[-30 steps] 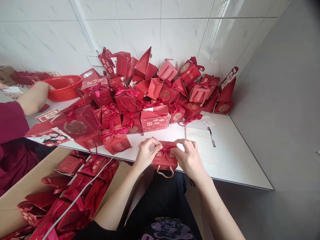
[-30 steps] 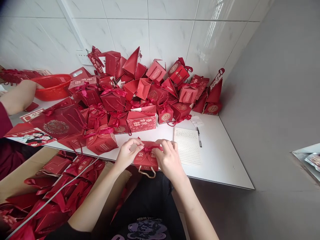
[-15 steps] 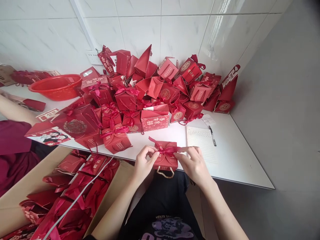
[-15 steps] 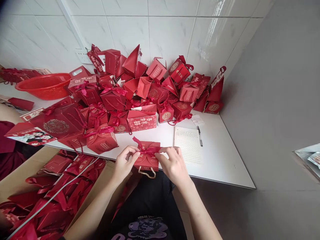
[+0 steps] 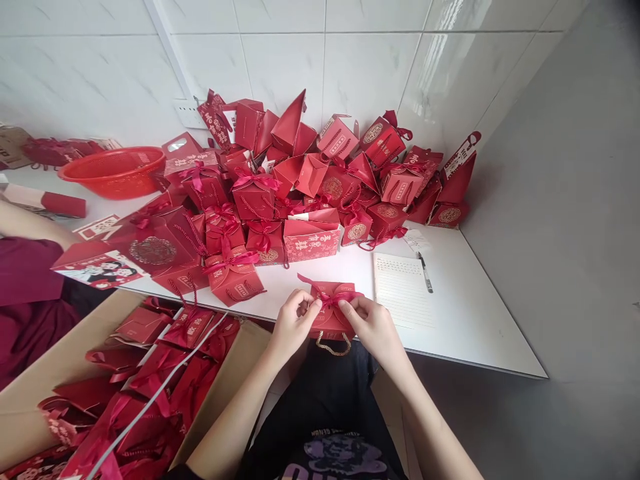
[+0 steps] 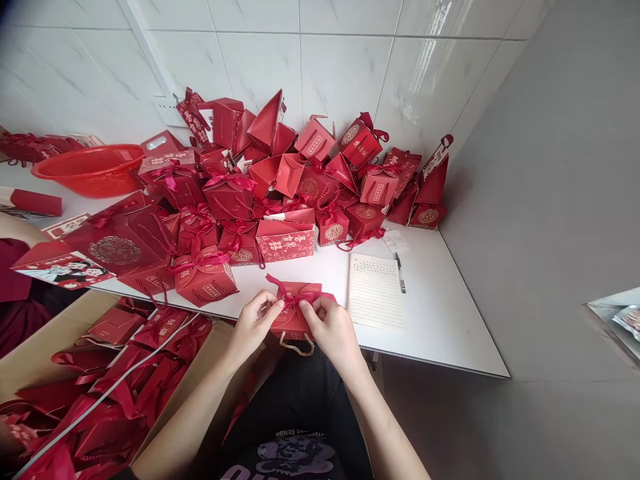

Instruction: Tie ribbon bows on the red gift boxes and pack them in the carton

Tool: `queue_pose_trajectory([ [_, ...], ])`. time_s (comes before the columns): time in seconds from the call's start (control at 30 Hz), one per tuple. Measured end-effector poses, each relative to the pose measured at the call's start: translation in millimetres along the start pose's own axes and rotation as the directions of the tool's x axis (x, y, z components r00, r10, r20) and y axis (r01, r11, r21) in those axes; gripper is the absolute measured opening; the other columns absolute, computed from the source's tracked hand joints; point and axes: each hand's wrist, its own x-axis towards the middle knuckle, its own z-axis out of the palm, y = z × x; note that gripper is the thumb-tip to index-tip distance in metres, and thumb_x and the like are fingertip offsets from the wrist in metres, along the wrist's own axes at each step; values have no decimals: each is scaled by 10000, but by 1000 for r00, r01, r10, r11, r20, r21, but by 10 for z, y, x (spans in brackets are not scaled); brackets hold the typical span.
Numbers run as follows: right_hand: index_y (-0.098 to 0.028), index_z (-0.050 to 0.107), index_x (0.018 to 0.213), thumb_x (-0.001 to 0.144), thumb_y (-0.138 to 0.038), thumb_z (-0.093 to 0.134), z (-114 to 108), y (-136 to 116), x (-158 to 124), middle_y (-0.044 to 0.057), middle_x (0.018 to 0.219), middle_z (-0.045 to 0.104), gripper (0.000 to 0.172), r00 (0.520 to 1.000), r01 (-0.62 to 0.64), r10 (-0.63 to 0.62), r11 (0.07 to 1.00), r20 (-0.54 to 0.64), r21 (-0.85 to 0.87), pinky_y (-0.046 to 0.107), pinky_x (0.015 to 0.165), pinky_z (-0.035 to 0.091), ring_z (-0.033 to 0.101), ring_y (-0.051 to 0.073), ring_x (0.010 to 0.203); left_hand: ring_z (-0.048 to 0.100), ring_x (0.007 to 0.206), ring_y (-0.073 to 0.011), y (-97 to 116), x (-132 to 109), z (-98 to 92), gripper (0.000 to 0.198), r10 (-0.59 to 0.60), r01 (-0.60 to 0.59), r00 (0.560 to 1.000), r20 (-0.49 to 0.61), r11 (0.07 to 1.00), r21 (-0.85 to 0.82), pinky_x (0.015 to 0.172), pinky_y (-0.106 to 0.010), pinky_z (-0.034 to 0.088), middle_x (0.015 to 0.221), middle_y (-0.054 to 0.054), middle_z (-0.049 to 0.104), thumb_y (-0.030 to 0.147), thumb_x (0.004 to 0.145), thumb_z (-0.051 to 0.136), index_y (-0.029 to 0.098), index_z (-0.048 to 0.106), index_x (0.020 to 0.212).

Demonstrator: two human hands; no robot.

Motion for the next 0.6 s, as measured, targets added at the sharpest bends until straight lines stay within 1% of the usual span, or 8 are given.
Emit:
queue_pose_trajectory([
  [0.1,-191,496,639,720,-596,545,-19,62,57,-63,489,348,415,996,-36,23,985,81,171,238,461,205,287,92,463,372,583,-102,-16,11,-27,291,-77,82,995,58,993,-83,576,-226,315,595,50,363,403,815,495,180,427,641],
  [0.2,-184,521,658,629,-587,648,-60,116,100,-38,554,453,423,982,-101,35,928,187,358,239,499,267,374,103,509,359,584,-100,-27,20,-46,306,-114,127,989,94,981,-144,566,-223,297,598,49,370,420,803,507,176,427,637],
  [0.27,-182,530,655,599,-551,697,-86,139,116,-27,595,503,409,973,-141,42,887,227,439,247,539,304,419,109,543,350,580,-97,-30,24,-52,313,-121,135,988,94,976,-169,560,-221,290,595,50,366,422,798,514,174,424,629],
  [0.37,-181,541,645,618,-499,718,-117,165,131,-31,605,525,365,964,-171,39,846,262,504,253,577,321,441,107,563,341,571,-92,-44,28,-60,316,-135,153,986,100,967,-206,548,-215,282,590,52,358,422,788,528,172,425,625],
  [0.6,-182,530,627,671,-416,718,-139,235,154,-33,638,539,303,942,-247,22,717,333,652,258,638,355,466,105,600,375,589,-88,-154,53,-77,294,-177,235,965,193,910,-341,559,-207,317,631,42,408,415,783,543,165,447,663],
])
